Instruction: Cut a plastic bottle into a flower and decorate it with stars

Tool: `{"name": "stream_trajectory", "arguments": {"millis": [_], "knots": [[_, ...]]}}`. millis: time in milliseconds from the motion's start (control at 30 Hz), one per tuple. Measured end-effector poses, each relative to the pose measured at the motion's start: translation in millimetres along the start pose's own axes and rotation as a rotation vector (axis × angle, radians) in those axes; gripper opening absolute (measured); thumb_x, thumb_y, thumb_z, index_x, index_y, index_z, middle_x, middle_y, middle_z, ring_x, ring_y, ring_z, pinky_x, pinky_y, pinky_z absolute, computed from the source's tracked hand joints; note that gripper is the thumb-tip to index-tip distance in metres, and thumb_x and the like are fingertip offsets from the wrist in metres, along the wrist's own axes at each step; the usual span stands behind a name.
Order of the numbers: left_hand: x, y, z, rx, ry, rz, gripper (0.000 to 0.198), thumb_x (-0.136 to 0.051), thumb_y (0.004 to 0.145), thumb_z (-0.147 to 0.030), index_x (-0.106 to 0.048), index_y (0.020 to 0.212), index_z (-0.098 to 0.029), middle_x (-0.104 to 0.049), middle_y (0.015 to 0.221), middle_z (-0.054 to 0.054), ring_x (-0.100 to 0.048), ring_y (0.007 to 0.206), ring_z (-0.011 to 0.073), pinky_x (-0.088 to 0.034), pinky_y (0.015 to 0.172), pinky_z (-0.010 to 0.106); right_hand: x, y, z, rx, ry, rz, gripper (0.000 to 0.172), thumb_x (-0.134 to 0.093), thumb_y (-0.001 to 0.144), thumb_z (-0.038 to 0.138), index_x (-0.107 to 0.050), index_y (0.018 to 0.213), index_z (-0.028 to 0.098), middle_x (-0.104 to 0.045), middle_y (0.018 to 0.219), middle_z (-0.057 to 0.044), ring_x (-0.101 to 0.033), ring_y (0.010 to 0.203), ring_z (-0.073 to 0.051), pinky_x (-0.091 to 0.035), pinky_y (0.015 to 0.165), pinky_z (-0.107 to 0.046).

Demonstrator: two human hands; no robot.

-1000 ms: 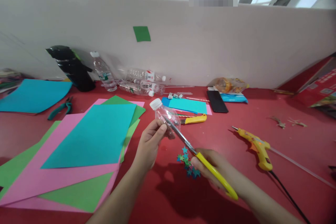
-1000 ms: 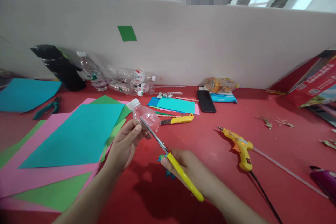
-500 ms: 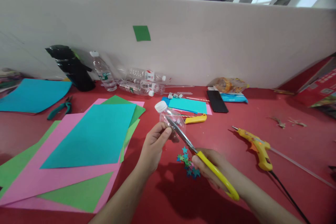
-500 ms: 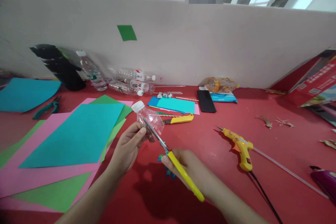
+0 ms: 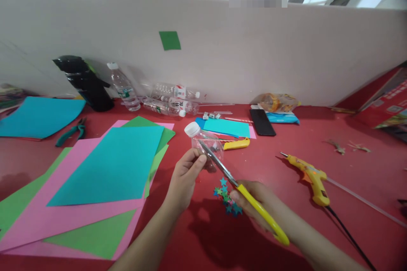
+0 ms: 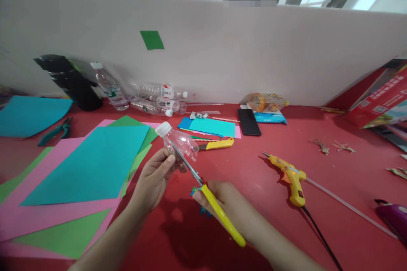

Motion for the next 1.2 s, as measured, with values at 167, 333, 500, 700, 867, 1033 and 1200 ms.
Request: {"name": "stream_trajectory", "arguments": {"millis": [167,333,500,700,867,1033,1200], "knots": [[0.3,-0.7,-0.2,-0.004,-0.004,0.011,0.015,-0.058,0.087,-0.028,-0.058,0.075,-0.018,-0.063,0.074,0.001,-0.058,0.070,0.0139,-0.044,0.073,0.029,0.2,0.1,2.2,-0.007,-0.019,-0.002,0.053,-0.036,0.086,0.070,-0.037,0.066,0.020,-0.029,0.061,0.005,-0.025,0.055,-0.009,-0.022,0.047,-0.023],[0.1,-0.9,-1.1,-0.008,0.027,0.025,0.016,-0.055,0.089,-0.028,-0.056,0.076,-0.019,-0.062,0.074,0.000,-0.058,0.071,0.0135,-0.044,0.074,0.029,-0.1,0.5,1.1,-0.018,-0.003,-0.004,0.054,-0.039,0.084,0.071,-0.036,0.066,0.020,-0.028,0.059,0.007,-0.024,0.054,-0.009,-0.021,0.047,-0.022],[0.2,0.5,-1.4,-0.009,0.036,0.028,0.017,-0.055,0.089,-0.028,-0.054,0.075,-0.019,-0.062,0.073,-0.001,-0.058,0.070,0.0138,-0.043,0.074,0.030,-0.9,1.1,-0.7,-0.039,0.006,0.007,0.052,-0.040,0.084,0.070,-0.037,0.066,0.021,-0.029,0.058,0.007,-0.024,0.052,-0.008,-0.020,0.046,-0.023],[0.4,0.6,1.1,-0.017,0.058,0.035,0.017,-0.055,0.089,-0.029,-0.054,0.075,-0.019,-0.061,0.072,-0.001,-0.058,0.070,0.0136,-0.043,0.074,0.029,-0.2,-1.5,0.3,-0.031,0.057,0.000,0.052,-0.039,0.086,0.069,-0.036,0.067,0.021,-0.030,0.059,0.006,-0.026,0.052,-0.008,-0.021,0.046,-0.022],[-1.6,-1.7,2.1,-0.014,0.074,0.049,0.018,-0.054,0.090,-0.030,-0.056,0.075,-0.019,-0.060,0.071,-0.002,-0.058,0.070,0.0130,-0.044,0.074,0.028,1.1,-2.3,3.2,-0.076,0.106,0.014,0.053,-0.038,0.084,0.071,-0.035,0.068,0.021,-0.030,0.059,0.007,-0.027,0.051,-0.007,-0.021,0.046,-0.022],[-2.4,-1.6,0.9,-0.012,0.073,0.043,0.019,-0.054,0.090,-0.030,-0.056,0.074,-0.019,-0.061,0.071,-0.001,-0.057,0.070,0.0127,-0.043,0.073,0.028,2.2,-1.3,8.0,-0.025,0.061,0.005,0.055,-0.038,0.083,0.073,-0.035,0.066,0.021,-0.027,0.060,0.007,-0.026,0.054,-0.009,-0.022,0.048,-0.023],[-2.5,-1.5,0.3,-0.013,0.066,0.046,0.018,-0.055,0.089,-0.029,-0.057,0.075,-0.019,-0.061,0.071,-0.001,-0.057,0.069,0.0129,-0.043,0.073,0.028,3.2,-2.3,9.0,-0.028,0.048,-0.002,0.055,-0.037,0.083,0.073,-0.036,0.066,0.021,-0.027,0.061,0.006,-0.026,0.056,-0.009,-0.022,0.049,-0.024]]}}
Point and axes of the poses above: each hand's wrist, its own y-axis towards the middle knuckle, its own x-axis out of the back of the hand, z = x × y, the point moved 5 cm from there along y, towards the middle knuckle
